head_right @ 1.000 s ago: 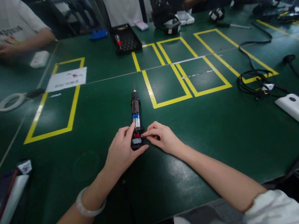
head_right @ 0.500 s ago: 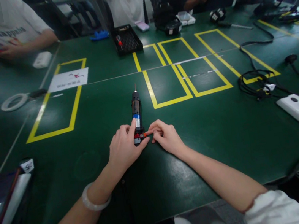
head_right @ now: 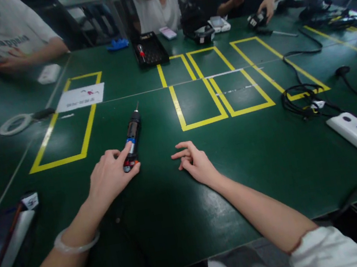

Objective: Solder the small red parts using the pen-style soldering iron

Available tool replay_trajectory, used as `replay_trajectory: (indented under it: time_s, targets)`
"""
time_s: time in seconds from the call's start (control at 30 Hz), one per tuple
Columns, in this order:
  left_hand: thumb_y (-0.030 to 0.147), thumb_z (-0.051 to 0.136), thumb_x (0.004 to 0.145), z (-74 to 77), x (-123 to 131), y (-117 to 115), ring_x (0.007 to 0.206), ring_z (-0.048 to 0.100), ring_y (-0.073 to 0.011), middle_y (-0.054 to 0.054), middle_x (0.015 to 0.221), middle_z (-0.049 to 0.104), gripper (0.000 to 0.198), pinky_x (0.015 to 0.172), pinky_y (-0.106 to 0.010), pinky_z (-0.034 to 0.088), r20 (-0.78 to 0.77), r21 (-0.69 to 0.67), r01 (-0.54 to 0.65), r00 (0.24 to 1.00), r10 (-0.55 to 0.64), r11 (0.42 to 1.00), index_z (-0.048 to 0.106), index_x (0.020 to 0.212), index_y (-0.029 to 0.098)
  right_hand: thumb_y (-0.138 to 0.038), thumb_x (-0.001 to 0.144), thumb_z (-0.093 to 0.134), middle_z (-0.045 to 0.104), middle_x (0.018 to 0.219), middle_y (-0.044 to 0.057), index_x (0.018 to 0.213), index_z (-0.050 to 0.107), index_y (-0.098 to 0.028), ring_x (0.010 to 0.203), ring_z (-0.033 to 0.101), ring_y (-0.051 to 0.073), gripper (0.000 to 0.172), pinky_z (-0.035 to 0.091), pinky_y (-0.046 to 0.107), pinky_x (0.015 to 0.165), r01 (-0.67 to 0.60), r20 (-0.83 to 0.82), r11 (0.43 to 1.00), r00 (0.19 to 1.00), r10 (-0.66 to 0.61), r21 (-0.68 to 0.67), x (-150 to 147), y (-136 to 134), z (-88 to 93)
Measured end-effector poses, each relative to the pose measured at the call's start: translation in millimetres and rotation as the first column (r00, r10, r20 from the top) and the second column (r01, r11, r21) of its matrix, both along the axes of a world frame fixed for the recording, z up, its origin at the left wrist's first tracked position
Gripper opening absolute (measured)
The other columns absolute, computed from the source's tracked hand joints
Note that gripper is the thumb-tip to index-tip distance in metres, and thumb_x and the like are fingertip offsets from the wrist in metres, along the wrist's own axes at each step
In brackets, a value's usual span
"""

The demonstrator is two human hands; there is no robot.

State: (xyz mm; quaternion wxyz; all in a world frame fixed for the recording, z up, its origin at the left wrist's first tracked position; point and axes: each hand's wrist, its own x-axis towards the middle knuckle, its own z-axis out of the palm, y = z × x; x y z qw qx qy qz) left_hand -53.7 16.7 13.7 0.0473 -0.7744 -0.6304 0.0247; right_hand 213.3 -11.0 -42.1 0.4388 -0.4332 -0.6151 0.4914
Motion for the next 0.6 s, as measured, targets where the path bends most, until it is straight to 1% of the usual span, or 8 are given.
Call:
replay_trajectory:
  time_s: [0.13,0.23,0.3,0.37,0.47,0.53,0.6]
  targets:
    - [0.058,0.039,0.089,-3.8,-60.6,18.5,0.102,0.052,-0.0314,-0.017,0.118,0.047,0.07,0.085,-0.04,0.045,0.008,-0.02,-0.119,0.993,0.119,0.993,0.033,0.149,0.023,-0.016,0.089,0.046,0.072,0.107,0.008,0.122,0.043,-0.022,0.066,0.067,0.011,0.033,0.053,0.028,0.068,-0.016,0.018,1.0,1.0,0.016,-0.021,-0.5,-1.1,3.3]
    - [0.057,0.041,0.089,-7.7,-107.3,31.7,0.112,0.048,-0.0322,-0.018,0.12,0.047,0.072,0.092,-0.042,0.043,0.026,-0.047,-0.229,0.973,0.231,0.972,0.033,0.15,0.019,-0.017,0.09,0.046,0.073,0.106,0.008,0.122,0.044,-0.021,0.066,0.067,0.011,0.032,0.053,0.028,0.068,-0.023,0.031,0.999,0.999,0.023,-0.024,-0.5,-1.6,5.6]
    - [0.055,0.043,0.089,-8.1,-134.8,38.2,0.117,0.044,-0.0325,-0.017,0.118,0.048,0.072,0.096,-0.042,0.041,0.03,-0.054,-0.285,0.957,0.287,0.957,0.032,0.15,0.018,-0.018,0.091,0.046,0.073,0.106,0.008,0.121,0.045,-0.021,0.066,0.067,0.011,0.031,0.052,0.028,0.069,-0.032,0.039,0.999,0.999,0.033,-0.026,-0.2,-1.3,6.1]
    - [0.054,0.042,0.09,-6.3,-157.1,42.5,0.117,0.043,-0.033,-0.017,0.116,0.049,0.072,0.097,-0.042,0.04,0.025,-0.08,-0.337,0.94,0.34,0.938,0.031,0.15,0.016,-0.018,0.091,0.047,0.073,0.106,0.008,0.121,0.045,-0.021,0.067,0.067,0.011,0.03,0.052,0.028,0.069,-0.042,0.047,0.999,0.998,0.044,-0.027,-0.1,-0.9,6.5]
    - [0.056,0.039,0.09,-1.1,-177.7,45.4,0.11,0.046,-0.0328,-0.016,0.117,0.046,0.072,0.091,-0.04,0.042,0.024,-0.136,-0.453,0.888,0.46,0.881,0.029,0.151,0.018,-0.019,0.092,0.047,0.073,0.105,0.008,0.121,0.045,-0.021,0.067,0.067,0.012,0.03,0.052,0.028,0.069,-0.054,0.06,0.998,0.997,0.055,-0.025,-0.3,-0.3,7.2]
    - [0.059,0.036,0.089,2.6,-181.7,45.7,0.105,0.049,-0.0315,-0.017,0.119,0.045,0.073,0.086,-0.039,0.043,0.019,-0.171,-0.514,0.851,0.524,0.841,0.027,0.151,0.021,-0.019,0.092,0.047,0.073,0.104,0.008,0.121,0.046,-0.021,0.067,0.067,0.011,0.029,0.052,0.027,0.068,-0.057,0.065,0.998,0.996,0.058,-0.024,-0.4,-0.2,7.6]
    - [0.06,0.033,0.09,5.7,-178.4,44.7,0.102,0.051,-0.0311,-0.017,0.12,0.045,0.074,0.083,-0.039,0.044,0.001,-0.192,-0.526,0.844,0.536,0.828,0.025,0.151,0.021,-0.019,0.092,0.047,0.073,0.104,0.008,0.12,0.046,-0.021,0.066,0.067,0.011,0.029,0.052,0.027,0.068,-0.059,0.067,0.998,0.996,0.061,-0.025,-0.1,-0.1,7.7]
